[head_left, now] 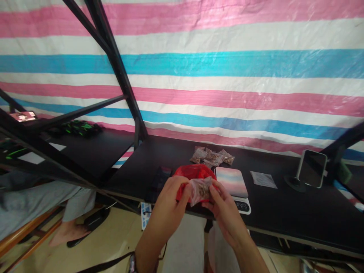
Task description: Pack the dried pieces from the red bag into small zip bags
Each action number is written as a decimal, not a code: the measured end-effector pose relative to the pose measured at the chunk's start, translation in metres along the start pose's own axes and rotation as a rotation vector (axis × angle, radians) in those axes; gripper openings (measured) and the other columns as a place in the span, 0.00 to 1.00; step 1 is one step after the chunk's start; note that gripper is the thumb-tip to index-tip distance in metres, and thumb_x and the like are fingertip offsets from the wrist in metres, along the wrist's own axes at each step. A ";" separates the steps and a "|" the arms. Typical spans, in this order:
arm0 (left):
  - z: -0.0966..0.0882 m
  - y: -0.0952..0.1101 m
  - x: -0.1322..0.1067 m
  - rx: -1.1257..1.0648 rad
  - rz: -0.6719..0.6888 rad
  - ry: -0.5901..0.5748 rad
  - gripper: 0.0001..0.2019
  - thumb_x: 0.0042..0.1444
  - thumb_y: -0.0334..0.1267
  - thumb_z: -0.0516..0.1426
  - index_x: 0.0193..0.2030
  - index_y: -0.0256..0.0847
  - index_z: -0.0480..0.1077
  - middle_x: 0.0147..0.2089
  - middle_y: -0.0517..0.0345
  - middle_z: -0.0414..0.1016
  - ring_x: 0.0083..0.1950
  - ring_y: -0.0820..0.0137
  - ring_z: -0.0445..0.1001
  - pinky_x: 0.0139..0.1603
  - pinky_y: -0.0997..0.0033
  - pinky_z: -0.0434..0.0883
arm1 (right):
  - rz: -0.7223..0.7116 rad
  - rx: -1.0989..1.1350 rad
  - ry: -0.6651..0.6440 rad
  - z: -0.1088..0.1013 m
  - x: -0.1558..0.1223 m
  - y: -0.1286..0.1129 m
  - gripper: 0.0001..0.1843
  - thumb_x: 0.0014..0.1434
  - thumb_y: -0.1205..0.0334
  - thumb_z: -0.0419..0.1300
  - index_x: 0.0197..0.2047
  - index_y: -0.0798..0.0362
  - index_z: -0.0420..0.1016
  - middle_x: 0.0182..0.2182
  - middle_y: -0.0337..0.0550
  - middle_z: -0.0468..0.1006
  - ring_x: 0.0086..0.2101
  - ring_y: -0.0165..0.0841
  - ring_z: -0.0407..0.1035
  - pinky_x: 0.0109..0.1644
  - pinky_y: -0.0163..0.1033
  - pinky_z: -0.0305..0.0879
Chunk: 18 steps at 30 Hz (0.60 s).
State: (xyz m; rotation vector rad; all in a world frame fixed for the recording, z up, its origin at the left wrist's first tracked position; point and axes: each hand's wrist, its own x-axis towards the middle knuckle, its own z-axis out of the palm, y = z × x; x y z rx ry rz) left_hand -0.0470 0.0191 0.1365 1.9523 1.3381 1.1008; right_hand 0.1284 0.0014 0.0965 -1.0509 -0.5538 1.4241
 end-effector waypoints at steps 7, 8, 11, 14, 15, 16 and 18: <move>0.015 -0.035 -0.008 0.323 0.053 0.190 0.14 0.73 0.37 0.50 0.56 0.43 0.75 0.55 0.47 0.76 0.56 0.55 0.72 0.59 0.48 0.74 | -0.515 -0.742 0.079 -0.003 0.061 -0.015 0.15 0.59 0.53 0.66 0.48 0.48 0.78 0.46 0.46 0.85 0.48 0.44 0.80 0.56 0.51 0.75; 0.019 -0.038 -0.013 0.348 0.050 0.183 0.14 0.73 0.36 0.50 0.56 0.43 0.75 0.55 0.46 0.75 0.56 0.54 0.71 0.59 0.47 0.75 | -0.549 -0.869 0.066 -0.003 0.063 -0.018 0.14 0.61 0.56 0.63 0.49 0.47 0.79 0.47 0.46 0.86 0.49 0.44 0.80 0.58 0.51 0.74; 0.035 -0.045 -0.023 0.391 0.037 0.170 0.14 0.72 0.34 0.52 0.57 0.43 0.76 0.59 0.43 0.71 0.59 0.53 0.71 0.60 0.45 0.75 | -0.549 -1.186 0.048 -0.001 0.061 -0.026 0.13 0.65 0.61 0.60 0.52 0.45 0.80 0.50 0.44 0.87 0.50 0.45 0.81 0.55 0.49 0.74; 0.048 -0.049 -0.027 0.396 0.014 0.164 0.14 0.70 0.31 0.53 0.58 0.42 0.75 0.60 0.42 0.69 0.60 0.52 0.71 0.61 0.44 0.76 | -0.518 -1.400 0.065 0.002 0.057 -0.033 0.14 0.68 0.63 0.59 0.54 0.43 0.82 0.50 0.44 0.87 0.50 0.48 0.82 0.51 0.47 0.74; 0.050 -0.049 -0.027 0.390 0.012 0.160 0.14 0.70 0.31 0.53 0.58 0.41 0.75 0.60 0.42 0.69 0.61 0.52 0.71 0.61 0.44 0.76 | -0.514 -1.449 0.065 0.002 0.056 -0.035 0.14 0.69 0.62 0.59 0.55 0.43 0.82 0.49 0.44 0.88 0.49 0.48 0.82 0.50 0.47 0.74; 0.051 -0.049 -0.027 0.382 0.016 0.157 0.14 0.70 0.30 0.53 0.58 0.41 0.75 0.60 0.41 0.69 0.62 0.52 0.70 0.62 0.45 0.76 | -0.514 -1.490 0.058 0.002 0.055 -0.036 0.14 0.70 0.62 0.59 0.55 0.43 0.82 0.48 0.45 0.88 0.48 0.48 0.82 0.49 0.46 0.74; 0.051 -0.046 -0.027 0.368 0.037 0.164 0.14 0.70 0.30 0.53 0.58 0.41 0.75 0.60 0.42 0.69 0.62 0.52 0.70 0.62 0.46 0.76 | -0.519 -1.541 0.028 0.003 0.055 -0.040 0.15 0.71 0.62 0.59 0.57 0.43 0.82 0.48 0.45 0.88 0.48 0.48 0.83 0.49 0.45 0.73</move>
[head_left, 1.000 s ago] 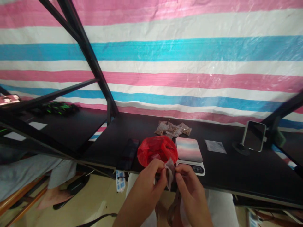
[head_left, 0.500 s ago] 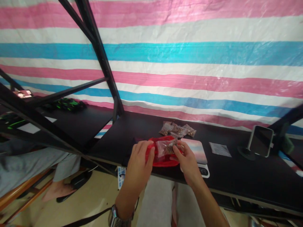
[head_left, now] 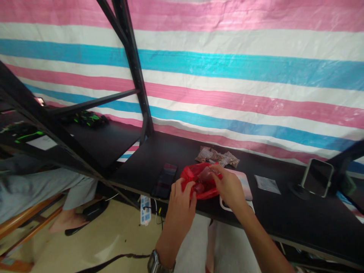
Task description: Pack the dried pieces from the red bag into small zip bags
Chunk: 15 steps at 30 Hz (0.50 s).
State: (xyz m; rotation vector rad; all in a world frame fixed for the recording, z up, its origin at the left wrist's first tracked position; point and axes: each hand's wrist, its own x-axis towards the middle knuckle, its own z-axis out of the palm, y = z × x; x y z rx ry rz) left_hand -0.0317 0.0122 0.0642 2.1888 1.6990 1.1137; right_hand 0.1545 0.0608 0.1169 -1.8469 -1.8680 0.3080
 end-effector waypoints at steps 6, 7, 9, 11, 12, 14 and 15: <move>-0.014 0.010 0.005 0.018 0.038 0.103 0.14 0.71 0.29 0.53 0.57 0.44 0.76 0.62 0.43 0.69 0.64 0.52 0.66 0.64 0.46 0.72 | -0.092 -0.027 -0.078 -0.010 0.003 0.002 0.24 0.70 0.72 0.52 0.60 0.44 0.82 0.47 0.45 0.88 0.47 0.42 0.83 0.51 0.40 0.73; -0.015 0.011 0.008 0.034 0.037 0.107 0.14 0.71 0.30 0.53 0.57 0.44 0.76 0.62 0.44 0.70 0.64 0.51 0.66 0.64 0.45 0.71 | -0.097 -0.027 -0.074 -0.011 0.003 0.002 0.25 0.69 0.72 0.53 0.61 0.44 0.81 0.48 0.44 0.88 0.46 0.42 0.83 0.51 0.40 0.73; -0.013 0.013 0.019 0.078 0.027 0.085 0.14 0.71 0.32 0.55 0.58 0.44 0.77 0.62 0.44 0.72 0.63 0.50 0.66 0.63 0.43 0.70 | -0.116 -0.005 -0.063 -0.011 0.003 0.002 0.25 0.69 0.71 0.54 0.61 0.43 0.81 0.49 0.43 0.88 0.46 0.41 0.83 0.51 0.40 0.74; -0.008 0.016 0.033 0.123 0.017 0.033 0.15 0.71 0.36 0.57 0.61 0.44 0.77 0.64 0.43 0.72 0.63 0.48 0.65 0.62 0.41 0.70 | -0.141 0.052 -0.042 -0.009 0.003 0.002 0.23 0.70 0.70 0.54 0.59 0.42 0.82 0.51 0.42 0.87 0.48 0.41 0.83 0.54 0.41 0.74; -0.005 0.016 0.041 0.135 0.018 0.006 0.15 0.71 0.37 0.58 0.61 0.44 0.77 0.64 0.43 0.73 0.63 0.47 0.65 0.61 0.41 0.69 | -0.152 0.091 -0.028 -0.008 0.002 0.002 0.22 0.70 0.69 0.54 0.58 0.43 0.83 0.51 0.42 0.87 0.49 0.41 0.82 0.56 0.42 0.73; 0.000 0.018 0.054 0.121 0.045 -0.054 0.12 0.72 0.38 0.57 0.55 0.46 0.80 0.61 0.46 0.76 0.61 0.50 0.66 0.60 0.43 0.69 | -0.155 0.171 0.005 -0.005 0.002 0.002 0.19 0.69 0.68 0.55 0.54 0.43 0.83 0.51 0.41 0.87 0.50 0.41 0.82 0.58 0.43 0.73; 0.001 0.018 0.059 0.107 0.061 -0.074 0.11 0.72 0.37 0.56 0.52 0.47 0.82 0.58 0.48 0.78 0.60 0.51 0.66 0.59 0.44 0.69 | -0.143 0.207 0.024 -0.003 0.002 0.003 0.17 0.68 0.68 0.56 0.53 0.44 0.83 0.51 0.41 0.87 0.50 0.41 0.82 0.57 0.43 0.73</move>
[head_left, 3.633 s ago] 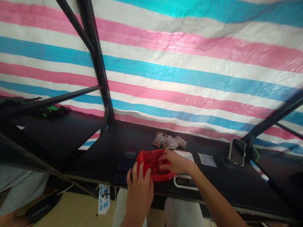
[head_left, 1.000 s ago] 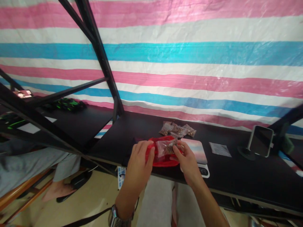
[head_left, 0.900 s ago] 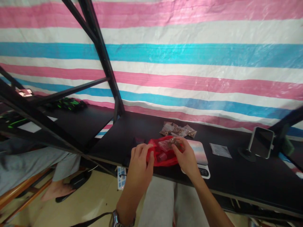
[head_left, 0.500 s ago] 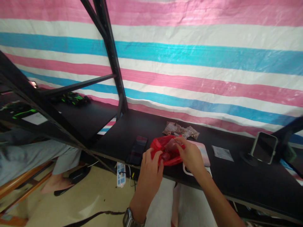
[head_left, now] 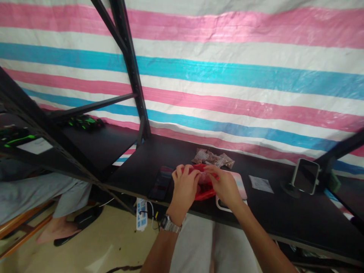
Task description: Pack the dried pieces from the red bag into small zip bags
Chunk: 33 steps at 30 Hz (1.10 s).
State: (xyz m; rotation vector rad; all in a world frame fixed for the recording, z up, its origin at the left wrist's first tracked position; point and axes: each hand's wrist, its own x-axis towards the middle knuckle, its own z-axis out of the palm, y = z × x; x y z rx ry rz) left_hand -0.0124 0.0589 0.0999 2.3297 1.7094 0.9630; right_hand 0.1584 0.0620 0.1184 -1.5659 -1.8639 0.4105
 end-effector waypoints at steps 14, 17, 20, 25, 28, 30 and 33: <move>0.008 -0.009 0.005 -0.097 -0.013 0.096 0.12 0.70 0.38 0.60 0.56 0.52 0.82 0.56 0.52 0.82 0.57 0.53 0.68 0.56 0.49 0.67 | -0.066 0.226 0.154 0.003 -0.003 0.007 0.11 0.67 0.64 0.57 0.43 0.47 0.82 0.44 0.46 0.87 0.46 0.41 0.81 0.55 0.44 0.75; 0.008 -0.012 0.006 -0.096 0.010 0.063 0.09 0.67 0.37 0.63 0.51 0.51 0.83 0.54 0.54 0.84 0.58 0.53 0.68 0.57 0.49 0.67 | -0.072 0.243 0.192 0.000 -0.003 0.009 0.11 0.67 0.63 0.57 0.44 0.48 0.82 0.44 0.46 0.87 0.46 0.41 0.80 0.56 0.45 0.74; 0.008 -0.015 0.008 -0.093 0.012 0.056 0.08 0.68 0.35 0.61 0.44 0.51 0.83 0.51 0.55 0.85 0.57 0.53 0.69 0.56 0.49 0.67 | -0.058 0.255 0.211 -0.002 -0.004 0.007 0.11 0.67 0.62 0.57 0.43 0.48 0.83 0.44 0.46 0.87 0.46 0.40 0.80 0.57 0.45 0.74; 0.005 -0.020 0.005 -0.077 0.010 0.080 0.15 0.71 0.41 0.57 0.61 0.48 0.79 0.59 0.49 0.83 0.60 0.52 0.70 0.60 0.46 0.67 | 0.059 0.415 0.253 0.000 0.003 0.007 0.12 0.65 0.56 0.59 0.44 0.48 0.84 0.39 0.44 0.87 0.40 0.39 0.81 0.50 0.45 0.77; -0.001 -0.021 -0.012 -0.029 -0.016 0.196 0.16 0.73 0.42 0.55 0.62 0.47 0.78 0.65 0.46 0.79 0.62 0.50 0.68 0.60 0.44 0.67 | 0.159 0.517 0.338 -0.006 0.013 0.023 0.14 0.59 0.50 0.63 0.42 0.49 0.84 0.36 0.44 0.86 0.35 0.39 0.80 0.41 0.44 0.78; -0.007 -0.022 -0.029 -0.017 -0.019 0.293 0.15 0.73 0.40 0.54 0.59 0.48 0.79 0.65 0.45 0.77 0.61 0.51 0.68 0.60 0.44 0.67 | 0.218 0.521 0.408 -0.019 0.015 0.044 0.18 0.57 0.47 0.64 0.43 0.51 0.83 0.36 0.46 0.86 0.32 0.39 0.79 0.36 0.44 0.78; -0.017 -0.027 -0.057 -0.021 0.024 0.369 0.13 0.73 0.36 0.54 0.57 0.48 0.78 0.62 0.44 0.75 0.58 0.53 0.69 0.59 0.45 0.67 | 0.349 0.468 0.556 -0.052 0.005 0.088 0.25 0.56 0.44 0.63 0.46 0.55 0.83 0.34 0.48 0.85 0.31 0.39 0.78 0.36 0.44 0.76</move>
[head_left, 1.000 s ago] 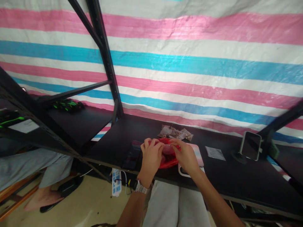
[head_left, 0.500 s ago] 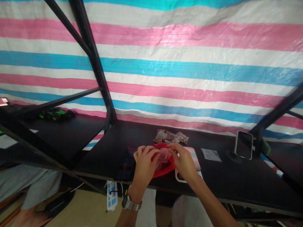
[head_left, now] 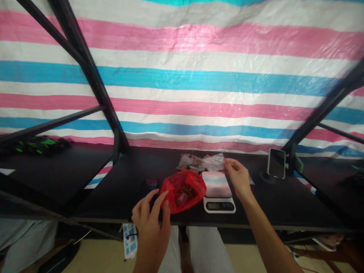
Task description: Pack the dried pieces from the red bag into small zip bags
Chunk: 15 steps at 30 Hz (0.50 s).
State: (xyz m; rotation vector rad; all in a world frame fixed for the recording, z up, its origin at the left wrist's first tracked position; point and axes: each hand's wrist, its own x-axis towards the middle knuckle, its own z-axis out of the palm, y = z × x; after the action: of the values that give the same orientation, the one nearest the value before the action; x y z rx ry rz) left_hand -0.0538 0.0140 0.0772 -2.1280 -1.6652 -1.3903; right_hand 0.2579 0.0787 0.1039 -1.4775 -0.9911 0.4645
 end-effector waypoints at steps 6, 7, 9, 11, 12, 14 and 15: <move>-0.014 -0.020 -0.029 0.035 0.113 -0.033 0.13 0.71 0.33 0.55 0.57 0.49 0.76 0.60 0.44 0.74 0.55 0.54 0.72 0.60 0.46 0.65 | 0.120 -0.347 0.178 -0.089 0.018 0.041 0.12 0.50 0.55 0.62 0.33 0.53 0.82 0.30 0.51 0.83 0.37 0.47 0.77 0.47 0.53 0.73; -0.014 -0.023 -0.031 0.041 0.119 -0.032 0.13 0.70 0.33 0.56 0.57 0.49 0.77 0.61 0.44 0.74 0.56 0.53 0.73 0.60 0.45 0.65 | 0.120 -0.416 0.191 -0.096 0.016 0.045 0.11 0.49 0.59 0.62 0.34 0.53 0.82 0.33 0.53 0.84 0.41 0.50 0.77 0.53 0.57 0.71; -0.012 -0.025 -0.034 0.041 0.120 -0.022 0.13 0.69 0.32 0.57 0.56 0.49 0.77 0.61 0.44 0.75 0.55 0.53 0.74 0.61 0.45 0.65 | 0.094 -0.543 0.212 -0.101 0.013 0.050 0.15 0.49 0.64 0.61 0.40 0.55 0.83 0.43 0.60 0.84 0.52 0.55 0.74 0.64 0.64 0.62; -0.010 -0.025 -0.033 0.031 0.126 -0.011 0.14 0.68 0.32 0.57 0.56 0.51 0.76 0.60 0.45 0.75 0.54 0.54 0.75 0.61 0.45 0.65 | 0.044 -0.634 0.194 -0.094 0.012 0.050 0.20 0.53 0.66 0.60 0.48 0.59 0.82 0.52 0.65 0.82 0.59 0.56 0.70 0.69 0.65 0.54; -0.009 -0.023 -0.033 0.024 0.134 -0.006 0.14 0.68 0.32 0.57 0.56 0.52 0.76 0.60 0.46 0.75 0.54 0.55 0.76 0.61 0.45 0.65 | 0.018 -0.664 0.156 -0.086 0.014 0.048 0.20 0.55 0.66 0.59 0.49 0.59 0.82 0.54 0.65 0.81 0.60 0.55 0.69 0.70 0.64 0.54; -0.007 -0.019 -0.033 0.018 0.152 -0.005 0.15 0.68 0.31 0.57 0.56 0.53 0.75 0.59 0.46 0.75 0.53 0.56 0.76 0.60 0.46 0.66 | -0.034 -0.695 0.032 -0.063 0.021 0.041 0.16 0.60 0.65 0.58 0.48 0.58 0.83 0.52 0.60 0.83 0.57 0.51 0.72 0.68 0.57 0.59; -0.006 -0.015 -0.033 0.018 0.162 -0.002 0.15 0.67 0.30 0.58 0.56 0.53 0.74 0.59 0.46 0.75 0.53 0.56 0.76 0.59 0.47 0.66 | -0.059 -0.700 -0.043 -0.048 0.025 0.037 0.14 0.62 0.64 0.59 0.46 0.56 0.84 0.49 0.56 0.84 0.55 0.48 0.74 0.66 0.53 0.62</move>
State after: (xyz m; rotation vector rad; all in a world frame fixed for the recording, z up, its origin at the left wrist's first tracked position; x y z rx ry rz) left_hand -0.0693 -0.0074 0.0509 -2.1987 -1.4620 -1.3218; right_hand 0.3206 0.0731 0.0841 -2.0518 -1.3034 0.0971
